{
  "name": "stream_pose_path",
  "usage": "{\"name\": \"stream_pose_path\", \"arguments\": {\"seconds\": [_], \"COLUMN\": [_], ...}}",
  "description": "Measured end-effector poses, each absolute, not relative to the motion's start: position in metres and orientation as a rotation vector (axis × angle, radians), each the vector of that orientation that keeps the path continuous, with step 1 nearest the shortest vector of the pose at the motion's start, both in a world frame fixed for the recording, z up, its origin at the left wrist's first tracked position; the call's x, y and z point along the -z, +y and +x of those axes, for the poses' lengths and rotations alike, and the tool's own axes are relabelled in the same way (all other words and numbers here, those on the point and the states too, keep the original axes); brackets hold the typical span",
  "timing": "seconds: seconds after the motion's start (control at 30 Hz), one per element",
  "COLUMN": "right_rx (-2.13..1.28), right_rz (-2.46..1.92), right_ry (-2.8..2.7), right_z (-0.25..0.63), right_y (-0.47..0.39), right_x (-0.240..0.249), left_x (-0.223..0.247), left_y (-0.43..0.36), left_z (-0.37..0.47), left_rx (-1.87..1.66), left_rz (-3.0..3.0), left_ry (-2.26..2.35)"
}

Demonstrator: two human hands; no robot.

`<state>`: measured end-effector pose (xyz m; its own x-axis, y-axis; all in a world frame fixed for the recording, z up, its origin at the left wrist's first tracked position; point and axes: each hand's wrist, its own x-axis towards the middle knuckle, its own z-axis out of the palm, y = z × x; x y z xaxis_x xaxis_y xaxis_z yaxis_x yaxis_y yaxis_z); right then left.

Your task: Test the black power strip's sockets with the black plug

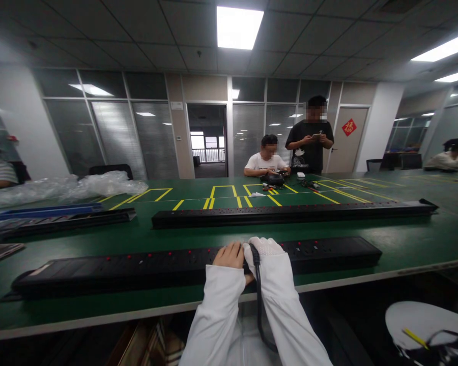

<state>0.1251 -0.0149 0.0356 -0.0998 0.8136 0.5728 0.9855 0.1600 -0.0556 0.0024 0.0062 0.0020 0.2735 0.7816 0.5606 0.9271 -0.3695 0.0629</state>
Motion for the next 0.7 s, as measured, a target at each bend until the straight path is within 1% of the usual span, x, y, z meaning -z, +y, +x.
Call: {"name": "stream_pose_path", "arguments": {"seconds": [0.7], "right_rx": [0.474], "right_rz": [-1.705], "right_ry": [-1.97], "right_z": [0.1258], "right_y": [-0.0141], "right_x": [-0.0349], "left_x": [-0.0006], "left_y": [0.0065], "left_z": [0.0024], "left_rx": [0.756], "left_rz": [-2.258], "left_ry": [-1.576]}}
